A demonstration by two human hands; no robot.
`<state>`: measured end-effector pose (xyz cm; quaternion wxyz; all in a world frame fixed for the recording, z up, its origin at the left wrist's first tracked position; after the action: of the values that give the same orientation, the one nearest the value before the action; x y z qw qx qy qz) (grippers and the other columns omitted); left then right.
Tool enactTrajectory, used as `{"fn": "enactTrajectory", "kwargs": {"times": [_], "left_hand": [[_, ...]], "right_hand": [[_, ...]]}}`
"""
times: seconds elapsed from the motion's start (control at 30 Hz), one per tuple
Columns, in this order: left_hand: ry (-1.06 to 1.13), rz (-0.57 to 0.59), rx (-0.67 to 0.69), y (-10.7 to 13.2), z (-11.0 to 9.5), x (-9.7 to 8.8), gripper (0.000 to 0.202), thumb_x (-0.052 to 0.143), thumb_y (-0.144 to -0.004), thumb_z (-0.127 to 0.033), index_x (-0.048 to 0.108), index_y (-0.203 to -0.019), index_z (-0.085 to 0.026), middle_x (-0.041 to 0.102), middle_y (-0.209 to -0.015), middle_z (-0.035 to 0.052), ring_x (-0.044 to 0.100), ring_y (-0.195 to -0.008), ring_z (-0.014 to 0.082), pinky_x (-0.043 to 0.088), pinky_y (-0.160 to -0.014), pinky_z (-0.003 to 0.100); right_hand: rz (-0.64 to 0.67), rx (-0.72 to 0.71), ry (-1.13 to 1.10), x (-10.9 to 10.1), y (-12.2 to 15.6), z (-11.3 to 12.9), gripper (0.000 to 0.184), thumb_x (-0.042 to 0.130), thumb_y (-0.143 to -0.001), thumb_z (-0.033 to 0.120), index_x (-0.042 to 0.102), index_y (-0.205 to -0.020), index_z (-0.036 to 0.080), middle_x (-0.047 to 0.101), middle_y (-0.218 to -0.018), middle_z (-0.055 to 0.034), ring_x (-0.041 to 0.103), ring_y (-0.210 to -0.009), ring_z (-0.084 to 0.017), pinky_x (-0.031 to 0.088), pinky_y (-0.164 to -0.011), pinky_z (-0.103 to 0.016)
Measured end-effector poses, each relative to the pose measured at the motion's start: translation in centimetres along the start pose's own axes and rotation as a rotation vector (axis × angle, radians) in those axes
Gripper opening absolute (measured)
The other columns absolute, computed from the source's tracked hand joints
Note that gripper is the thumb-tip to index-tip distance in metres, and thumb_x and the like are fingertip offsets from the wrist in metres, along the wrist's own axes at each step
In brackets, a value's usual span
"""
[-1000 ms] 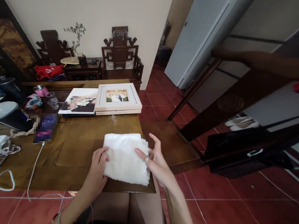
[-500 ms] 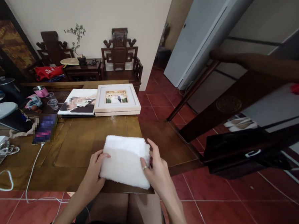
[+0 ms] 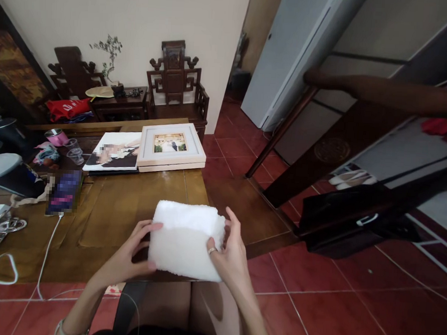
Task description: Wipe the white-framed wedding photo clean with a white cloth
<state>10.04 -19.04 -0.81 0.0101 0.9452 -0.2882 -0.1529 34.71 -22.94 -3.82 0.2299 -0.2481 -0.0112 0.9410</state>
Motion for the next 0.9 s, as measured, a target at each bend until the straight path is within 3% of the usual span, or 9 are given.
{"fn": "enactTrajectory", "kwargs": {"times": [0.1, 0.17, 0.27, 0.33, 0.47, 0.57, 0.63, 0.77, 0.9], "left_hand": [[0.275, -0.017, -0.145, -1.0, 0.0, -0.4, 0.043, 0.060, -0.084, -0.045, 0.058, -0.123, -0.026, 0.052, -0.128, 0.0091, 0.057, -0.109, 0.0235, 0.047, -0.094, 0.039], [0.340, -0.009, -0.194, -1.8, -0.2, -0.3, 0.039, 0.064, -0.083, -0.042, 0.062, -0.118, -0.024, 0.059, -0.120, 0.0076, 0.059, -0.104, 0.0218, 0.048, -0.092, 0.035], [0.424, -0.053, -0.217, -2.5, -1.2, 0.3, 0.041, 0.071, -0.077, -0.037, 0.064, -0.114, -0.022, 0.062, -0.118, 0.0078, 0.060, -0.102, 0.0220, 0.048, -0.090, 0.033], [0.486, -0.091, -0.219, -2.6, -2.3, 1.0, 0.042, 0.072, -0.076, -0.036, 0.063, -0.115, -0.021, 0.064, -0.116, 0.0085, 0.060, -0.101, 0.0221, 0.049, -0.087, 0.032], [0.454, -0.173, -0.158, -2.3, -4.6, 2.5, 0.040, 0.070, -0.077, -0.039, 0.062, -0.112, -0.023, 0.061, -0.117, 0.0086, 0.060, -0.097, 0.0215, 0.051, -0.080, 0.030], [0.323, -0.190, -0.013, -2.3, -5.9, 2.6, 0.037, 0.062, -0.083, -0.042, 0.060, -0.115, -0.023, 0.055, -0.118, 0.0097, 0.058, -0.098, 0.0212, 0.050, -0.082, 0.033], [0.206, -0.182, 0.102, -2.5, -6.4, 2.0, 0.041, 0.058, -0.087, -0.041, 0.055, -0.124, -0.024, 0.054, -0.116, 0.0094, 0.056, -0.101, 0.0217, 0.049, -0.089, 0.037], [-0.121, -0.337, 0.261, -3.7, -6.4, -0.4, 0.074, 0.073, -0.074, -0.044, 0.040, -0.139, -0.026, 0.040, -0.138, 0.0119, 0.040, -0.127, 0.0304, 0.038, -0.104, 0.045], [-0.083, -0.187, 0.200, -5.4, -6.2, -1.4, 0.059, 0.063, -0.083, -0.048, 0.044, -0.133, -0.021, 0.059, -0.118, 0.0103, 0.056, -0.106, 0.0256, 0.047, -0.088, 0.038]], "right_hand": [[-0.133, -0.179, 0.085, -0.7, 0.9, 1.5, 0.075, 0.058, -0.077, 0.028, 0.027, -0.145, 0.023, 0.049, -0.128, -0.0160, 0.055, -0.113, -0.031, 0.050, -0.089, -0.051], [-0.203, -0.381, 0.127, -1.5, 2.4, 3.6, 0.066, 0.060, -0.077, 0.026, 0.037, -0.139, 0.030, 0.046, -0.134, -0.0143, 0.049, -0.122, -0.035, 0.045, -0.096, -0.059], [-0.124, -0.744, 0.144, -2.1, 5.1, 6.7, 0.051, 0.065, -0.076, 0.020, 0.054, -0.122, 0.038, 0.050, -0.131, -0.0095, 0.047, -0.125, -0.036, 0.046, -0.095, -0.061], [-0.050, -0.866, 0.209, -1.7, 6.2, 7.8, 0.043, 0.067, -0.074, 0.017, 0.060, -0.113, 0.035, 0.052, -0.132, -0.0098, 0.046, -0.126, -0.037, 0.046, -0.095, -0.063], [-0.014, -0.764, 0.305, 0.2, 5.6, 7.2, 0.014, 0.065, -0.075, 0.013, 0.062, -0.082, 0.025, 0.035, -0.151, -0.0091, 0.035, -0.135, -0.040, 0.029, -0.103, -0.073], [-0.023, -0.764, 0.195, 1.0, 3.8, 6.8, 0.015, 0.058, -0.075, 0.008, 0.058, -0.066, 0.020, 0.031, -0.154, -0.0052, 0.027, -0.138, -0.042, 0.012, -0.105, -0.077], [-0.079, -0.753, 0.038, 0.6, 2.4, 7.0, 0.013, 0.058, -0.076, 0.009, 0.064, -0.075, 0.021, 0.043, -0.146, -0.0072, 0.032, -0.137, -0.040, 0.009, -0.108, -0.075], [-0.112, -0.566, -0.230, -0.9, 0.1, 8.3, 0.040, 0.061, -0.083, 0.019, 0.057, -0.124, 0.022, 0.054, -0.136, -0.0128, 0.043, -0.131, -0.036, 0.028, -0.108, -0.065], [-0.118, -0.673, -0.144, -1.4, -1.2, 9.6, 0.041, 0.071, -0.078, 0.021, 0.062, -0.118, 0.023, 0.051, -0.140, -0.0130, 0.041, -0.132, -0.038, 0.032, -0.106, -0.064]]}}
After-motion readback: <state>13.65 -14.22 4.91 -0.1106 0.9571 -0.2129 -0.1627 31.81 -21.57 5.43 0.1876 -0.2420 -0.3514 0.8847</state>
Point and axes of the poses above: each hand's wrist, its own y-axis away from the middle knuckle, its own x-axis out of the palm, z = x × y, the point moved 2 cm from there along -y, towards the middle knuckle
